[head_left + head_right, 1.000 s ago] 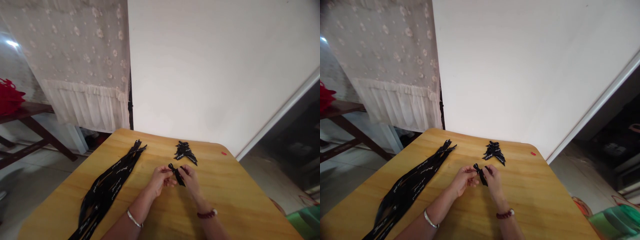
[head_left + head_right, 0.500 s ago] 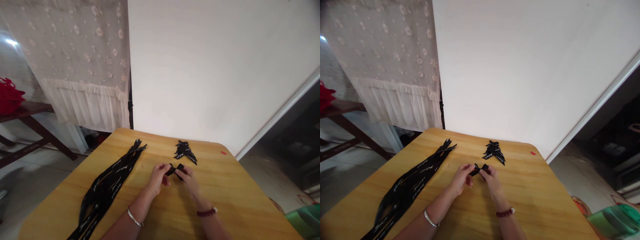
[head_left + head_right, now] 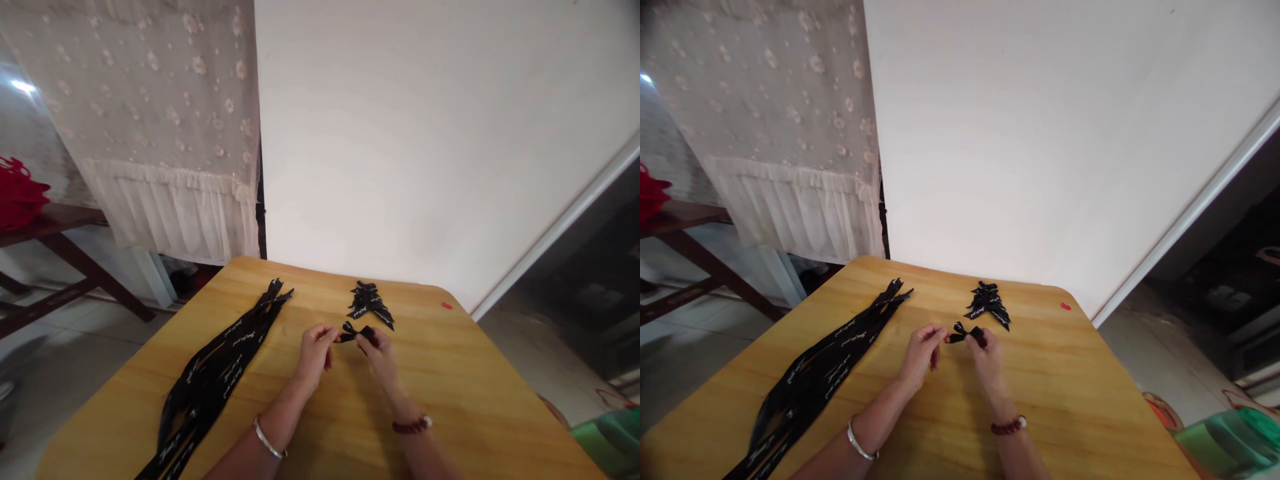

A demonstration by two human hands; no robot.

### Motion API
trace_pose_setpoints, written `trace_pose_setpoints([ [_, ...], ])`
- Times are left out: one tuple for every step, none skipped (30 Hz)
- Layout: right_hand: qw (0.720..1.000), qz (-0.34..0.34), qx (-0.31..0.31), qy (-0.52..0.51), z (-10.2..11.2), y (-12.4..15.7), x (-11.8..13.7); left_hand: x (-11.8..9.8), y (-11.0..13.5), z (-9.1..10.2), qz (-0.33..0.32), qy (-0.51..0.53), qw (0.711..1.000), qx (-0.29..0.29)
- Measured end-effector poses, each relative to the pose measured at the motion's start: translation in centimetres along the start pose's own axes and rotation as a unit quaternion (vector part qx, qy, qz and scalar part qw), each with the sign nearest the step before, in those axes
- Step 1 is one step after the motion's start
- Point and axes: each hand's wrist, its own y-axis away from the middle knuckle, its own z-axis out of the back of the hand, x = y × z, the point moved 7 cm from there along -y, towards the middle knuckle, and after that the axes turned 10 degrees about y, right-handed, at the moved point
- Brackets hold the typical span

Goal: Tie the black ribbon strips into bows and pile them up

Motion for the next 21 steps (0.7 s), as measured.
trace_pose_setpoints([
  [1.000, 0.012, -0.010, 0.018, 0.1, 0.0, 0.2, 0.3, 0.1, -0.4, 0.013, -0.010, 1.000, 0.023],
  [0.999, 0.023, -0.016, 0.032, 0.2, 0.1, 0.5, 0.6, 0.3, -0.8, 0.029, -0.017, 0.999, 0.040],
  [0.998, 0.034, -0.017, 0.043, 0.1, 0.2, 0.8, 0.9, 0.4, -1.1, 0.044, -0.020, 0.997, 0.053],
  [0.998, 0.043, -0.014, 0.051, 0.0, 0.3, 1.1, 1.1, 0.5, -1.3, 0.056, -0.018, 0.996, 0.065],
  [0.997, 0.052, -0.005, 0.055, -0.2, 0.4, 1.3, 1.2, 0.6, -1.5, 0.062, -0.010, 0.995, 0.077],
  [0.997, 0.058, 0.007, 0.059, -0.5, 0.5, 1.5, 1.3, 0.7, -1.6, 0.065, 0.003, 0.994, 0.090],
  [0.996, 0.063, 0.021, 0.062, -0.7, 0.6, 1.6, 1.2, 0.7, -1.7, 0.065, 0.019, 0.993, 0.100],
  [0.995, 0.065, 0.034, 0.065, -1.0, 0.7, 1.6, 1.2, 0.6, -1.8, 0.066, 0.036, 0.991, 0.108],
  [0.994, 0.067, 0.046, 0.069, -1.2, 0.7, 1.6, 1.1, 0.6, -1.8, 0.068, 0.053, 0.990, 0.110],
  [0.993, 0.071, 0.057, 0.076, -1.4, 0.8, 1.5, 1.1, 0.5, -1.7, 0.071, 0.067, 0.989, 0.108],
  [0.991, 0.077, 0.064, 0.084, -1.6, 0.9, 1.5, 1.1, 0.3, -1.5, 0.073, 0.079, 0.989, 0.101],
  [0.990, 0.086, 0.067, 0.092, -1.7, 0.9, 1.5, 1.2, 0.2, -1.4, 0.074, 0.088, 0.989, 0.093],
  [0.988, 0.098, 0.070, 0.097, -1.8, 1.0, 1.7, 1.2, 0.1, -1.2, 0.072, 0.095, 0.989, 0.084],
  [0.986, 0.109, 0.072, 0.100, -1.8, 1.1, 1.8, 1.2, -0.1, -1.0, 0.069, 0.099, 0.990, 0.074],
  [0.985, 0.118, 0.074, 0.101, -1.9, 1.2, 2.0, 1.2, -0.2, -0.9, 0.067, 0.100, 0.991, 0.066],
  [0.984, 0.124, 0.076, 0.101, -1.9, 1.3, 2.2, 1.3, -0.3, -0.7, 0.065, 0.098, 0.991, 0.060],
  [0.984, 0.126, 0.075, 0.101, -1.9, 1.4, 2.3, 1.3, -0.4, -0.6, 0.065, 0.095, 0.992, 0.055],
  [0.984, 0.125, 0.072, 0.103, -1.8, 1.4, 2.5, 1.4, -0.5, -0.5, 0.065, 0.090, 0.993, 0.051],
  [0.985, 0.123, 0.063, 0.106, -1.6, 1.4, 2.6, 1.4, -0.6, -0.4, 0.065, 0.084, 0.993, 0.048],
  [0.986, 0.119, 0.046, 0.110, -1.2, 1.4, 2.7, 1.4, -0.7, -0.3, 0.066, 0.079, 0.994, 0.045],
  [0.987, 0.115, 0.022, 0.114, -0.6, 1.3, 2.8, 1.4, -0.7, -0.2, 0.067, 0.075, 0.994, 0.042],
])
